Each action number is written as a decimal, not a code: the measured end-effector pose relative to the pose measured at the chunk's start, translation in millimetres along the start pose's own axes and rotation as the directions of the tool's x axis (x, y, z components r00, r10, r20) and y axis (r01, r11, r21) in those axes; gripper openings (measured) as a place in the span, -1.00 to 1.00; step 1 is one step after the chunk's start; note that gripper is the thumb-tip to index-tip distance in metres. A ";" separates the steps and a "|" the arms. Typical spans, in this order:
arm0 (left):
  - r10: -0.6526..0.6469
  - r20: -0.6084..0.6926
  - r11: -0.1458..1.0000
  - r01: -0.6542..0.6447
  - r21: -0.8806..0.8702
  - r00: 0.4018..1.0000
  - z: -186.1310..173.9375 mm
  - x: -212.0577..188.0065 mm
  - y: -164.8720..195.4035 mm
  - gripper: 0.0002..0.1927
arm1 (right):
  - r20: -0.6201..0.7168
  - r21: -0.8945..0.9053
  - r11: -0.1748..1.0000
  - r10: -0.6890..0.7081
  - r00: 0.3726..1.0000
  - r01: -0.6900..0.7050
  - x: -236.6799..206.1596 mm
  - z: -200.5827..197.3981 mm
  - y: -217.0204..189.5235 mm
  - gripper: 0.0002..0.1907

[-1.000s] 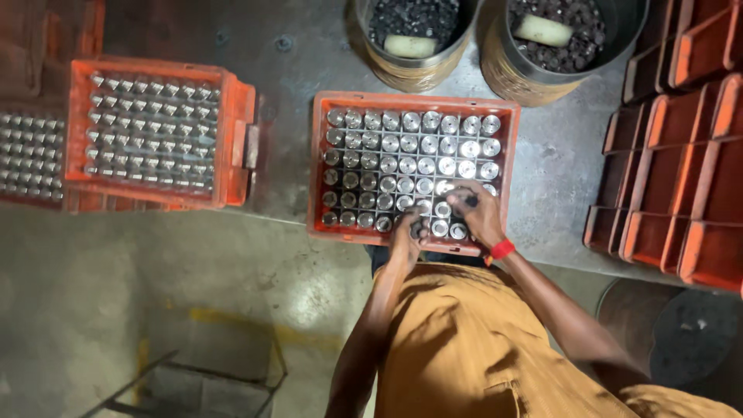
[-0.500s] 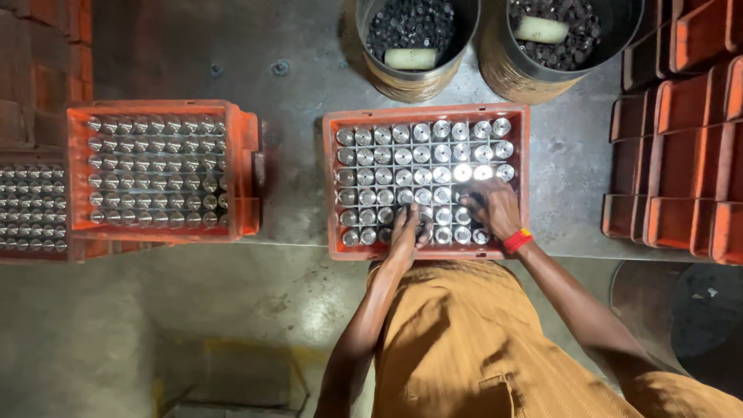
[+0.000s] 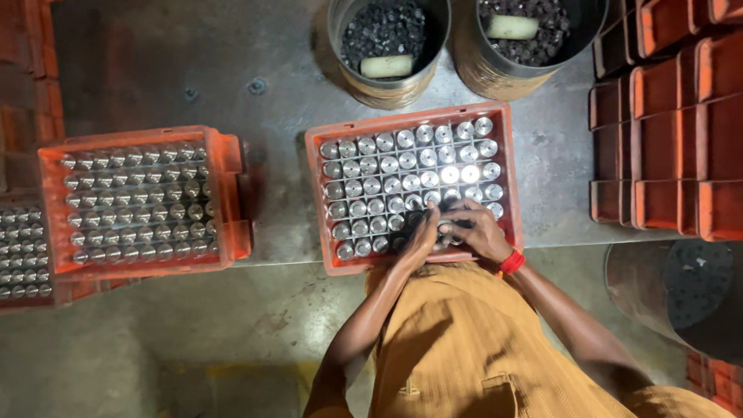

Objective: The person picks small metal cap-shaped parts one at a time from buckets and places them into the compartments of orange plastic trays on the workbench, filling each tray cell. They occasionally reposition a part or move a filled tray aside and continue filling the next tray.

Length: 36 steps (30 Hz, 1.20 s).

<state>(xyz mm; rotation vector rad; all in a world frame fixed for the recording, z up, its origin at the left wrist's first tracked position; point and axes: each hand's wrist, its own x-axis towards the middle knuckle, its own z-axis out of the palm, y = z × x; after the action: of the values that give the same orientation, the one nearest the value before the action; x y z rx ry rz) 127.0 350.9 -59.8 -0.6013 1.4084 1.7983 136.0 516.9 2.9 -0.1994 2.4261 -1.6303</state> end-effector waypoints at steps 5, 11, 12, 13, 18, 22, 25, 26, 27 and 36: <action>0.097 0.035 0.991 -0.093 -0.100 0.995 8.7 11.1 -4.5 -0.47 | -0.271 0.081 0.983 0.180 0.945 -0.164 -6.6 -23.5 17.1 -0.79; 0.219 -0.017 0.904 -0.210 -0.373 0.975 5.6 8.0 -4.4 -0.77 | -0.178 -0.547 0.831 -0.231 0.957 0.099 3.7 -47.1 31.6 -0.82; 0.218 -0.040 0.902 -0.217 -0.374 0.975 6.6 6.6 -4.9 -0.79 | -0.187 -0.548 0.833 -0.207 0.960 0.073 7.6 -47.7 32.7 -0.80; 0.216 -0.066 0.900 -0.225 -0.374 0.974 7.0 4.7 -6.2 -0.80 | -0.195 -0.548 0.835 -0.183 0.964 0.048 12.1 -48.0 33.4 -0.78; 0.265 -0.094 0.889 -0.281 -0.361 0.960 11.0 1.6 -13.5 -0.83 | -0.175 -0.572 0.816 -0.019 0.984 -0.085 35.8 -55.7 32.4 -0.68; 0.282 -0.074 0.900 -0.290 -0.325 0.957 5.0 -4.7 -12.0 -0.78 | -0.102 -0.608 0.787 0.056 0.993 -0.107 44.1 -65.3 26.5 -0.67; 0.304 -0.056 0.899 -0.306 -0.312 0.951 -2.6 -15.3 -5.6 -0.69 | -0.178 -0.392 0.916 -0.167 0.970 0.085 41.8 -59.3 20.4 -0.73; 0.314 -0.051 0.898 -0.314 -0.309 0.948 -4.9 -19.5 -3.9 -0.65 | -0.179 -0.274 0.961 -0.021 0.984 -0.029 40.0 -52.5 18.3 -0.72; 0.300 -0.060 0.907 -0.304 -0.292 0.952 -6.1 -22.8 -2.6 -0.67 | -0.160 -0.154 0.977 0.126 0.979 -0.150 37.9 -42.7 16.2 -0.71; 0.252 -0.267 0.782 -0.358 -0.510 0.930 -69.2 -37.7 -8.4 -0.50 | 0.147 0.310 0.903 0.265 0.953 -0.299 65.9 78.3 5.0 -0.73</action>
<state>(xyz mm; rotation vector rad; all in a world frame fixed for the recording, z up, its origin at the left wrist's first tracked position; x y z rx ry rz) 150.2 275.2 -55.9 -0.8915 1.1339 2.5079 91.7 433.6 -36.9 0.1177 1.9596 -1.8028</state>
